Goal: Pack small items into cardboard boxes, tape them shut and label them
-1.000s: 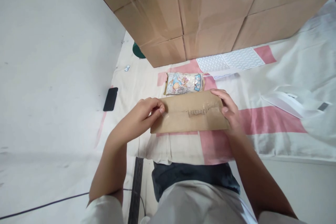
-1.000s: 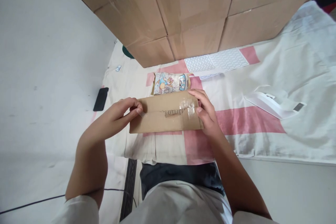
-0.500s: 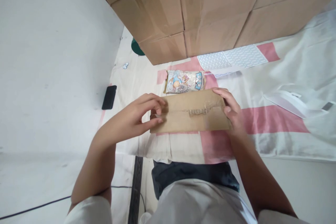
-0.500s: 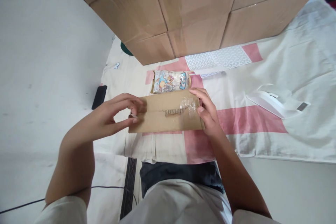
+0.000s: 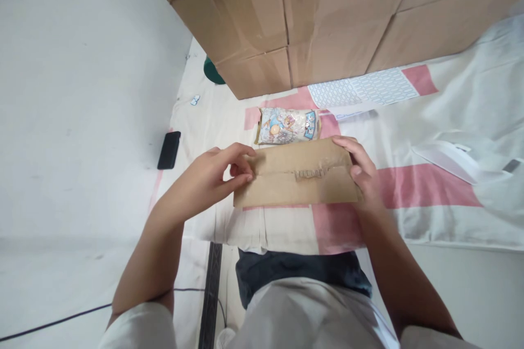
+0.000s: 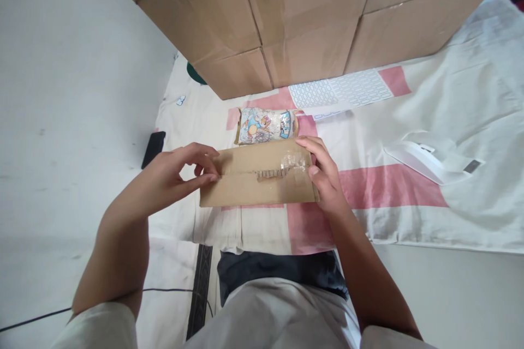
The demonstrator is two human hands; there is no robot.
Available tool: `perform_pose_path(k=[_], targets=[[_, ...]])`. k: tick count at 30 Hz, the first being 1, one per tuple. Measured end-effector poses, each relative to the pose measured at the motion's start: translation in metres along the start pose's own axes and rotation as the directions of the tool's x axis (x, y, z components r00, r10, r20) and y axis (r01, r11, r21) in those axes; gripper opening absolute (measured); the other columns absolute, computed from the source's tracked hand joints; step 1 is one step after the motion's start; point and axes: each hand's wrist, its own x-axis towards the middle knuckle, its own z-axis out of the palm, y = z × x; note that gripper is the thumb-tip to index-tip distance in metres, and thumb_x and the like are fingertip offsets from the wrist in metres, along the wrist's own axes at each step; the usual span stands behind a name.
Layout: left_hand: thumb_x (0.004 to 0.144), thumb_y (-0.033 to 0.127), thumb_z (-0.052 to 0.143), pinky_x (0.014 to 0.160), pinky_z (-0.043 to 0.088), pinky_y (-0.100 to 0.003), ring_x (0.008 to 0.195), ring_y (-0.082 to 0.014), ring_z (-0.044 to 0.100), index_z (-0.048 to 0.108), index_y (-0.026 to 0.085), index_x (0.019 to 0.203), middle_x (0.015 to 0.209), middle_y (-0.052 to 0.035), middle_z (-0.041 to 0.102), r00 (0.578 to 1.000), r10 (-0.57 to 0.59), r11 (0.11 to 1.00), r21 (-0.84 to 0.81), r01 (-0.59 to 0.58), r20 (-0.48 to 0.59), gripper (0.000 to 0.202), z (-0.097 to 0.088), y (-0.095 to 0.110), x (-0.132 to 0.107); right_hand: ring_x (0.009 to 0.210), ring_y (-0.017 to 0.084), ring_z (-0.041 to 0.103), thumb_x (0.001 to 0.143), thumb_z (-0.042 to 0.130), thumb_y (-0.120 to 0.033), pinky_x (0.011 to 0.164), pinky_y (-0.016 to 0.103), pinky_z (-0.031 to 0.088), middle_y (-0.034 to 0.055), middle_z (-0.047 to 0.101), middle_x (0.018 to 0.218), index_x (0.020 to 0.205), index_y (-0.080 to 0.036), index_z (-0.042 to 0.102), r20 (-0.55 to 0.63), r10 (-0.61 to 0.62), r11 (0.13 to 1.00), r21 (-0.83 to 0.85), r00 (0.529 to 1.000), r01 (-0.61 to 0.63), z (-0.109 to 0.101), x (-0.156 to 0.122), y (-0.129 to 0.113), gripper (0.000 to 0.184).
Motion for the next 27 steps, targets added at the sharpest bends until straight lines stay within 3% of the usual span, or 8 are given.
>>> perform_pose_path(k=[3, 6, 12, 17, 20, 24, 27], targets=[[0.103, 0.032, 0.059, 0.088, 0.053, -0.034, 0.081, -0.0148, 0.067, 0.063, 0.029, 0.12, 0.11, 0.0019, 0.079, 0.997, 0.034, 0.989, 0.144, -0.024, -0.074, 0.018, 0.002, 0.004, -0.009, 0.135, 0.034, 0.054, 0.1, 0.051, -0.064, 0.117, 0.052, 0.042, 0.0067, 0.063, 0.137, 0.135, -0.035, 0.07, 0.003, -0.014, 1.0, -0.009, 1.0, 0.014, 0.001, 0.0, 0.0, 0.05], [0.105, 0.034, 0.055, 0.091, 0.053, -0.037, 0.08, -0.0163, 0.067, 0.061, 0.03, 0.124, 0.099, 0.0024, 0.079, 0.99, 0.065, 0.986, 0.158, -0.045, -0.123, 0.02, 0.003, 0.009, -0.015, 0.135, 0.034, 0.055, 0.101, 0.05, -0.064, 0.118, 0.053, 0.042, 0.0062, 0.062, 0.137, 0.136, -0.036, 0.07, 0.005, -0.033, 0.999, -0.008, 0.999, 0.033, 0.001, 0.0, 0.0, 0.049], [0.104, 0.027, 0.055, 0.082, 0.048, -0.036, 0.083, -0.0167, 0.068, 0.061, 0.029, 0.124, 0.111, 0.0005, 0.08, 0.988, 0.115, 0.954, 0.29, -0.081, -0.102, 0.021, 0.009, 0.009, -0.013, 0.134, 0.035, 0.056, 0.1, 0.05, -0.066, 0.118, 0.054, 0.041, 0.0071, 0.062, 0.138, 0.136, -0.035, 0.07, 0.003, -0.014, 0.999, -0.034, 1.0, 0.014, 0.001, -0.001, 0.0, 0.051], [0.107, 0.023, 0.05, 0.075, 0.039, -0.036, 0.08, -0.0193, 0.066, 0.06, 0.025, 0.125, 0.092, 0.0007, 0.076, 0.982, 0.153, 0.888, 0.452, -0.087, -0.111, 0.021, 0.015, 0.008, -0.012, 0.134, 0.034, 0.055, 0.101, 0.052, -0.065, 0.118, 0.053, 0.042, 0.0064, 0.062, 0.137, 0.137, -0.036, 0.069, 0.016, -0.023, 1.0, -0.003, 1.0, 0.023, 0.001, -0.001, -0.002, 0.049], [0.107, 0.021, 0.048, 0.074, 0.035, -0.037, 0.08, -0.021, 0.064, 0.059, 0.025, 0.124, 0.09, -0.0005, 0.074, 0.984, 0.15, 0.857, 0.509, -0.08, -0.099, 0.021, 0.018, 0.01, -0.012, 0.134, 0.033, 0.055, 0.102, 0.052, -0.063, 0.118, 0.053, 0.042, 0.0063, 0.061, 0.137, 0.137, -0.037, 0.069, 0.018, -0.035, 0.999, 0.001, 0.999, 0.035, 0.003, 0.0, -0.004, 0.047], [0.106, 0.024, 0.051, 0.077, 0.038, -0.038, 0.091, -0.0245, 0.065, 0.057, 0.026, 0.132, 0.102, -0.0024, 0.077, 0.993, 0.078, 0.872, 0.488, -0.026, -0.087, 0.026, 0.019, 0.012, -0.01, 0.133, 0.034, 0.056, 0.101, 0.053, -0.062, 0.117, 0.053, 0.043, 0.0066, 0.062, 0.137, 0.136, -0.036, 0.07, 0.011, -0.039, 0.999, -0.01, 0.999, 0.039, 0.004, 0.0, -0.007, 0.047], [0.104, 0.033, 0.058, 0.088, 0.044, -0.042, 0.109, -0.0298, 0.064, 0.055, 0.027, 0.141, 0.122, -0.0066, 0.074, 0.995, 0.009, 0.902, 0.431, 0.034, -0.097, 0.037, 0.015, 0.008, -0.007, 0.133, 0.034, 0.056, 0.1, 0.052, -0.064, 0.117, 0.054, 0.043, 0.0069, 0.063, 0.136, 0.134, -0.035, 0.07, 0.008, -0.011, 0.999, -0.035, 1.0, 0.012, 0.004, 0.0, -0.006, 0.048]])
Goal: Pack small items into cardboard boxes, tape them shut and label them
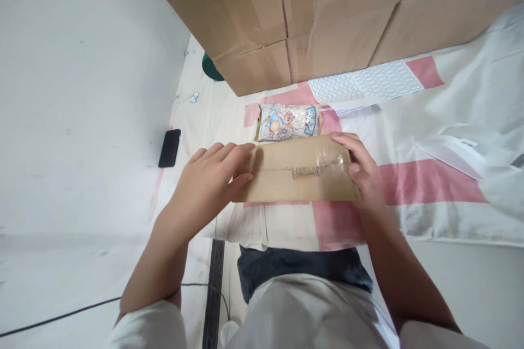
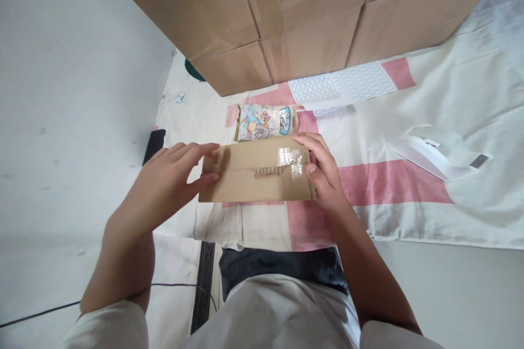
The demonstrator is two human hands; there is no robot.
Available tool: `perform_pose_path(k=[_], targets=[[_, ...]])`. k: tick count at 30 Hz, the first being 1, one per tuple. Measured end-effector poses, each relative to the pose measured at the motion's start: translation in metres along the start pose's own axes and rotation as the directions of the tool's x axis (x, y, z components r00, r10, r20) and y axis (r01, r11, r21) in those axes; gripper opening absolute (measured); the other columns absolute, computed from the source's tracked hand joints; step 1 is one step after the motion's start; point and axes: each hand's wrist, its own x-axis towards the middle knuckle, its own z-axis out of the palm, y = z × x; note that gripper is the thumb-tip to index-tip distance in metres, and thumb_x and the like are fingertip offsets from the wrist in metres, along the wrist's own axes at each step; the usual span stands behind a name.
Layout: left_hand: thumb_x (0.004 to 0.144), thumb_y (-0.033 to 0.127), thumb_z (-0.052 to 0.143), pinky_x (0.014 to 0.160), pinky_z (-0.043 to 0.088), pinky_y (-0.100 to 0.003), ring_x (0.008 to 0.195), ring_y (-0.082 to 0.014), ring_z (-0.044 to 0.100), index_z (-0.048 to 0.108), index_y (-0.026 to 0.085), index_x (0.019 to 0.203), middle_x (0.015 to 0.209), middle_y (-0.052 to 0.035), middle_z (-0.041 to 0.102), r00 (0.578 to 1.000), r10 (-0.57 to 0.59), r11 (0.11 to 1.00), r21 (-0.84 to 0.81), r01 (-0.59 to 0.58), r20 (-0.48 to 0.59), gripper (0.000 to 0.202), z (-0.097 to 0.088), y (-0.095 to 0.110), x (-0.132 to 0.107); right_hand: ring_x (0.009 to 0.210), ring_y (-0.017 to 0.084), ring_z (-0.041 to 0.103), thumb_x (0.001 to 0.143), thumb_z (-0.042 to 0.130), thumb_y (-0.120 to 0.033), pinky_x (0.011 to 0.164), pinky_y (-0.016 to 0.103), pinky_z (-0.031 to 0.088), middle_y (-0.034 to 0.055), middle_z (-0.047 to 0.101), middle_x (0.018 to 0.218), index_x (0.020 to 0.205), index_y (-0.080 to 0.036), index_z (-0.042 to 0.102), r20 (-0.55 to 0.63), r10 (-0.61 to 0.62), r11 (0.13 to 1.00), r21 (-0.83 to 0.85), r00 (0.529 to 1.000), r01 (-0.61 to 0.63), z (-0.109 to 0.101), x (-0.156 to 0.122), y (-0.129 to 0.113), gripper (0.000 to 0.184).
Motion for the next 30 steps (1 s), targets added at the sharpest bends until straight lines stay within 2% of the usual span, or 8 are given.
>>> perform_pose_path(k=[3, 5, 8, 11, 14, 19, 22, 30], targets=[[0.1, 0.048, 0.064, 0.107, 0.046, -0.049, 0.133, -0.034, 0.056, 0.05, 0.028, 0.15, 0.145, -0.0098, 0.063, 0.998, -0.061, 0.984, -0.165, 0.066, 0.034, 0.055, 0.001, -0.014, 0.005, 0.133, 0.035, 0.056, 0.1, 0.052, -0.063, 0.117, 0.054, 0.043, 0.0069, 0.063, 0.136, 0.135, -0.035, 0.07, -0.001, -0.009, 1.0, 0.006, 1.0, 0.009, -0.001, 0.0, 0.002, 0.048], [0.098, 0.056, 0.066, 0.115, 0.045, -0.049, 0.141, -0.0329, 0.051, 0.047, 0.029, 0.153, 0.155, -0.0092, 0.055, 0.989, -0.096, 0.928, -0.35, 0.13, 0.111, 0.064, 0.007, -0.024, 0.009, 0.133, 0.034, 0.056, 0.101, 0.052, -0.062, 0.118, 0.053, 0.042, 0.0065, 0.062, 0.136, 0.136, -0.036, 0.069, 0.003, -0.023, 1.0, 0.016, 1.0, 0.023, -0.002, 0.0, 0.003, 0.047], [0.097, 0.061, 0.063, 0.107, 0.052, -0.041, 0.134, -0.0283, 0.057, 0.049, 0.031, 0.148, 0.151, -0.0072, 0.057, 0.962, -0.112, 0.762, -0.599, 0.245, 0.25, 0.061, 0.024, -0.031, 0.014, 0.134, 0.034, 0.055, 0.101, 0.053, -0.061, 0.118, 0.052, 0.041, 0.0066, 0.062, 0.136, 0.135, -0.036, 0.069, 0.006, -0.02, 1.0, 0.016, 1.0, 0.02, -0.001, 0.0, 0.003, 0.046], [0.098, 0.06, 0.061, 0.09, 0.057, -0.033, 0.121, -0.025, 0.062, 0.05, 0.026, 0.136, 0.137, -0.0069, 0.06, 0.952, -0.168, 0.62, -0.723, 0.305, 0.257, 0.052, 0.044, -0.027, 0.015, 0.133, 0.034, 0.056, 0.1, 0.053, -0.063, 0.116, 0.052, 0.043, 0.0071, 0.062, 0.135, 0.135, -0.035, 0.069, 0.008, -0.016, 1.0, 0.007, 1.0, 0.016, 0.0, 0.0, 0.001, 0.047], [0.099, 0.057, 0.059, 0.093, 0.057, -0.033, 0.123, -0.0244, 0.059, 0.046, 0.026, 0.135, 0.135, -0.0069, 0.056, 0.956, -0.2, 0.559, -0.776, 0.291, 0.215, 0.049, 0.056, -0.024, 0.013, 0.132, 0.034, 0.056, 0.1, 0.053, -0.061, 0.115, 0.052, 0.044, 0.0069, 0.063, 0.134, 0.133, -0.035, 0.071, -0.008, -0.029, 1.0, -0.004, 1.0, 0.029, 0.0, 0.001, 0.001, 0.045], [0.091, 0.055, 0.072, 0.102, 0.054, -0.035, 0.13, -0.0252, 0.054, 0.035, 0.032, 0.145, 0.145, -0.0091, 0.045, 0.966, 0.003, 0.54, -0.813, 0.217, 0.259, 0.069, 0.056, -0.041, 0.01, 0.128, 0.034, 0.057, 0.099, 0.054, -0.058, 0.113, 0.052, 0.043, 0.0068, 0.064, 0.132, 0.133, -0.035, 0.072, -0.021, -0.048, 0.999, 0.004, 0.999, 0.048, 0.001, 0.002, 0.005, 0.045], [0.09, 0.054, 0.074, 0.101, 0.054, -0.036, 0.13, -0.0251, 0.053, 0.034, 0.032, 0.145, 0.143, -0.0094, 0.045, 0.964, 0.048, 0.528, -0.825, 0.199, 0.263, 0.072, 0.055, -0.046, 0.01, 0.126, 0.035, 0.058, 0.097, 0.054, -0.061, 0.111, 0.053, 0.045, 0.0073, 0.065, 0.13, 0.13, -0.034, 0.073, -0.047, -0.04, 0.999, -0.014, 0.998, 0.04, 0.003, 0.003, 0.007, 0.046], [0.093, 0.056, 0.064, 0.099, 0.053, -0.036, 0.124, -0.0257, 0.056, 0.047, 0.029, 0.131, 0.137, -0.0053, 0.055, 0.961, -0.236, 0.427, -0.873, 0.235, 0.143, 0.05, 0.071, -0.018, 0.01, 0.125, 0.036, 0.059, 0.094, 0.051, -0.065, 0.107, 0.053, 0.046, 0.0071, 0.065, 0.127, 0.129, -0.034, 0.071, -0.082, -0.046, 0.998, -0.052, 0.996, 0.041, 0.006, 0.002, 0.01, 0.051]])
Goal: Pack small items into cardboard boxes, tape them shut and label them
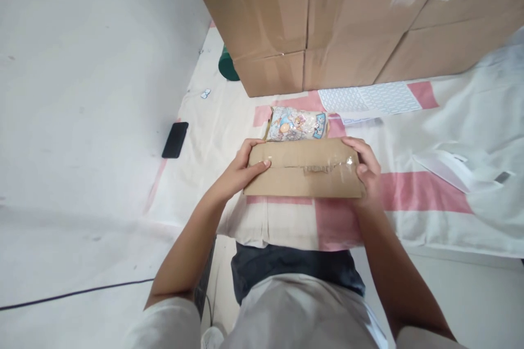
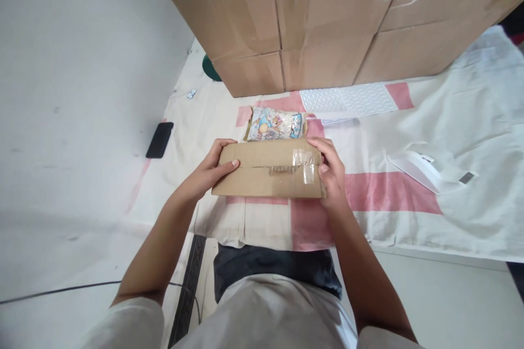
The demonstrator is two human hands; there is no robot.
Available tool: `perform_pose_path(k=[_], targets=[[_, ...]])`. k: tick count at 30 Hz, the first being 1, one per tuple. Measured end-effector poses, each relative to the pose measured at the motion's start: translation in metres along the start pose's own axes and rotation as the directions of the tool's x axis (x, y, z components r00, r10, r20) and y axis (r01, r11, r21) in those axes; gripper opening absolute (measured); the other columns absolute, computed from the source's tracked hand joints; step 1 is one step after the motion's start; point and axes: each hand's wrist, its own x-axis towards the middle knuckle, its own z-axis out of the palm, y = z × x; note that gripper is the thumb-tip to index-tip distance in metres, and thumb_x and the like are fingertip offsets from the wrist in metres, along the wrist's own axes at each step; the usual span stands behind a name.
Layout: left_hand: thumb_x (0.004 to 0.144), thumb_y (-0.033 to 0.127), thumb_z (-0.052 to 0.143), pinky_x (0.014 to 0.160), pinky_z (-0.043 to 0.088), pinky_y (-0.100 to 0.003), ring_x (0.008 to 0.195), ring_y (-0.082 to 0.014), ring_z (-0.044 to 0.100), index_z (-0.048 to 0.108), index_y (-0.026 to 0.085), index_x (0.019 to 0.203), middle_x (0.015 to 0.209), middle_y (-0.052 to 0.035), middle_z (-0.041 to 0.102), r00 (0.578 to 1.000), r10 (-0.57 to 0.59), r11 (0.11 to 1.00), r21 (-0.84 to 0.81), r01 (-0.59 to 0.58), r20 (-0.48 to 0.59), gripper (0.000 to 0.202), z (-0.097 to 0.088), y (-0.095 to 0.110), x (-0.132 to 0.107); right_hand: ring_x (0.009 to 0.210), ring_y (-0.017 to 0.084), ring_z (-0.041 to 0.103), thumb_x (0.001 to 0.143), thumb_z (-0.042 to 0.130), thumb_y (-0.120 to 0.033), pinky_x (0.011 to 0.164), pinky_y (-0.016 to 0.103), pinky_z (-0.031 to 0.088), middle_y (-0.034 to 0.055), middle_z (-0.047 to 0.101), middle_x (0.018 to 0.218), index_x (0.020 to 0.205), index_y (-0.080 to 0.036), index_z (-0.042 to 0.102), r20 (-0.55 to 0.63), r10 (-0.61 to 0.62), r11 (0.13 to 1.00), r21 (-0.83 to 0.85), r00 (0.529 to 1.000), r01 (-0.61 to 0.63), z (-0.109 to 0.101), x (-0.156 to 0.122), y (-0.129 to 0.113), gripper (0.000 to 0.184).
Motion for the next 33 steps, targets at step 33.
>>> perform_pose_path(k=[33], targets=[[0.09, 0.046, 0.065, 0.102, 0.046, -0.039, 0.124, -0.029, 0.051, 0.045, 0.033, 0.142, 0.134, -0.0041, 0.053, 0.999, 0.029, 0.983, -0.18, -0.032, -0.017, 0.058, 0.006, -0.025, 0.001, 0.146, 0.043, 0.039, 0.086, 0.061, -0.028, 0.12, 0.067, 0.028, 0.0167, 0.054, 0.155, 0.113, -0.02, 0.077, -0.117, 0.086, 0.497, -0.856, 0.989, -0.144, -0.049, 0.095, 0.043, 0.032]])
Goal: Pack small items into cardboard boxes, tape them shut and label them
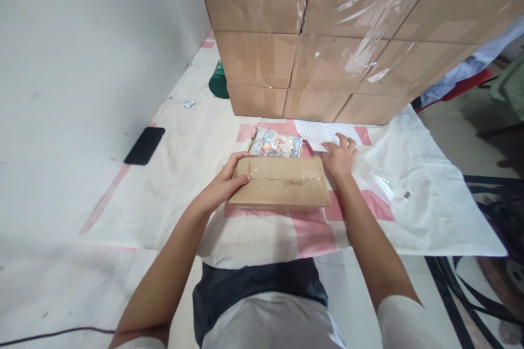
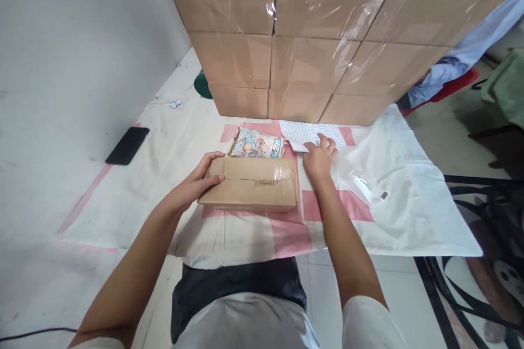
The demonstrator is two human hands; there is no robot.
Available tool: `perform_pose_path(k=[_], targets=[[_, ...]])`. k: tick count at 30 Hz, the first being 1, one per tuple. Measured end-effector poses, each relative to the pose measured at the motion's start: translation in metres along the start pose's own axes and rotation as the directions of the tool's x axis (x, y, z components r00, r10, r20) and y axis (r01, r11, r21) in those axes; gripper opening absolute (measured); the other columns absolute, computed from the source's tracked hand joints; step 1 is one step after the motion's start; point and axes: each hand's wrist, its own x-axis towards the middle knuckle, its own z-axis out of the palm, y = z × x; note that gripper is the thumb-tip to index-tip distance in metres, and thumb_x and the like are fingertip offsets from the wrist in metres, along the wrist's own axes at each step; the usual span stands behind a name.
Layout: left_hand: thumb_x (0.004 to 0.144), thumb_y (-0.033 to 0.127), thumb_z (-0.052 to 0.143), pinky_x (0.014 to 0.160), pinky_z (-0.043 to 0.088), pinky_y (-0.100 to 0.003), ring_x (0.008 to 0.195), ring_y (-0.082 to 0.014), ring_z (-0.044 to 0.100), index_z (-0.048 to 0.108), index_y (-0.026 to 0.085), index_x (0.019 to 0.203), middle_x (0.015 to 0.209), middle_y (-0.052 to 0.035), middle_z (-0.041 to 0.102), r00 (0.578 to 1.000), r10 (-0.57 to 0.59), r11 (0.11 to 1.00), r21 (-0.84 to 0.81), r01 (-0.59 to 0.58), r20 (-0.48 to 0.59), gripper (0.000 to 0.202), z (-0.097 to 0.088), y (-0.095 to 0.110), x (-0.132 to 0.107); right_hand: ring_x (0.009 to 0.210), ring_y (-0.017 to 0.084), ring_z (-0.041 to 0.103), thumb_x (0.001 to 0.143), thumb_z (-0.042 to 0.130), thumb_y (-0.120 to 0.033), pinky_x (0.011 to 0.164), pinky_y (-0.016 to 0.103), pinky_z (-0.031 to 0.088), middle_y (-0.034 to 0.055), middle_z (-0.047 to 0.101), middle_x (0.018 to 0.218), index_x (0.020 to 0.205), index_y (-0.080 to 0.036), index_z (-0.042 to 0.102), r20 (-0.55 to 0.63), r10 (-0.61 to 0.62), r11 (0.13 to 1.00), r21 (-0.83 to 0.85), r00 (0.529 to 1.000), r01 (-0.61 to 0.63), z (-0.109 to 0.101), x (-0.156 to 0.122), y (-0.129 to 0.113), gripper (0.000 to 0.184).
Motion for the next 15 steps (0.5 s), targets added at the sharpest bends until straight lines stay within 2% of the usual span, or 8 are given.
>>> perform_pose_path(k=[2, 4, 6, 8, 12, 13, 14, 15], targets=[[0.089, 0.047, 0.066, 0.103, 0.047, -0.038, 0.125, -0.0288, 0.052, 0.046, 0.032, 0.143, 0.136, -0.0041, 0.053, 1.0, -0.005, 0.999, -0.032, 0.005, -0.004, 0.06, 0.0, 0.001, -0.001, 0.128, 0.038, 0.055, 0.091, 0.059, -0.032, 0.117, 0.063, 0.035, 0.0157, 0.072, 0.127, 0.096, -0.019, 0.075, -0.083, 0.039, 0.976, 0.217, 0.996, -0.02, 0.002, 0.007, 0.008, 0.021], [0.087, 0.047, 0.068, 0.102, 0.048, -0.036, 0.125, -0.0285, 0.053, 0.046, 0.032, 0.143, 0.139, -0.0038, 0.052, 1.0, -0.016, 0.998, -0.063, 0.015, -0.003, 0.062, 0.0, 0.004, -0.001, 0.106, 0.031, 0.062, 0.093, 0.064, -0.045, 0.108, 0.055, 0.046, 0.0106, 0.074, 0.103, 0.089, -0.021, 0.07, -0.196, 0.16, 0.854, 0.519, 0.968, -0.036, 0.002, 0.007, 0.016, 0.024], [0.086, 0.047, 0.069, 0.101, 0.049, -0.034, 0.125, -0.0283, 0.053, 0.046, 0.031, 0.143, 0.139, -0.0038, 0.053, 1.0, -0.03, 0.997, -0.077, 0.029, -0.006, 0.064, 0.001, 0.007, -0.002, 0.097, 0.027, 0.063, 0.09, 0.068, -0.055, 0.097, 0.048, 0.053, 0.0069, 0.072, 0.096, 0.089, -0.025, 0.066, -0.243, 0.273, 0.713, 0.701, 0.931, -0.026, 0.003, 0.006, 0.024, 0.03], [0.085, 0.047, 0.069, 0.1, 0.05, -0.034, 0.125, -0.0282, 0.054, 0.046, 0.031, 0.143, 0.138, -0.0039, 0.053, 0.999, -0.045, 0.997, -0.064, 0.044, -0.018, 0.064, 0.001, 0.01, -0.001, 0.095, 0.025, 0.066, 0.09, 0.066, -0.058, 0.084, 0.043, 0.058, 0.0055, 0.073, 0.101, 0.094, -0.027, 0.063, -0.204, 0.334, 0.594, 0.804, 0.92, -0.038, 0.004, 0.005, 0.03, 0.031], [0.083, 0.047, 0.071, 0.099, 0.05, -0.032, 0.121, -0.0267, 0.053, 0.048, 0.03, 0.139, 0.133, -0.0035, 0.053, 0.997, -0.067, 0.998, -0.001, 0.067, -0.045, 0.062, 0.001, 0.013, 0.001, 0.098, 0.024, 0.072, 0.082, 0.071, -0.046, 0.067, 0.036, 0.061, 0.0042, 0.074, 0.117, 0.108, -0.028, 0.06, 0.04, 0.383, 0.238, 0.961, 0.923, -0.141, 0.006, 0.007, 0.032, 0.033], [0.083, 0.047, 0.073, 0.098, 0.05, -0.031, 0.119, -0.0262, 0.053, 0.049, 0.03, 0.138, 0.131, -0.0032, 0.054, 0.996, -0.073, 0.997, 0.001, 0.074, -0.046, 0.062, 0.001, 0.013, 0.001, 0.1, 0.024, 0.072, 0.081, 0.071, -0.044, 0.068, 0.037, 0.062, 0.0038, 0.074, 0.121, 0.111, -0.029, 0.06, 0.054, 0.392, 0.214, 0.966, 0.918, -0.148, 0.006, 0.007, 0.032, 0.035], [0.082, 0.047, 0.074, 0.096, 0.05, -0.03, 0.118, -0.0256, 0.053, 0.049, 0.031, 0.137, 0.129, -0.0029, 0.054, 0.996, -0.081, 0.997, -0.006, 0.081, -0.048, 0.063, 0.0, 0.012, 0.001, 0.102, 0.024, 0.073, 0.082, 0.069, -0.042, 0.07, 0.04, 0.064, 0.0037, 0.074, 0.123, 0.114, -0.029, 0.061, 0.012, 0.41, 0.257, 0.958, 0.912, -0.128, 0.004, 0.006, 0.031, 0.035], [0.081, 0.048, 0.076, 0.094, 0.049, -0.03, 0.116, -0.0252, 0.053, 0.05, 0.031, 0.137, 0.128, -0.0026, 0.054, 0.995, -0.088, 0.996, -0.02, 0.087, -0.052, 0.064, -0.002, 0.011, 0.001, 0.106, 0.025, 0.072, 0.085, 0.065, -0.041, 0.075, 0.043, 0.066, 0.0042, 0.074, 0.125, 0.116, -0.029, 0.063, -0.072, 0.407, 0.357, 0.93, 0.911, -0.085, 0.001, 0.004, 0.029, 0.033]])
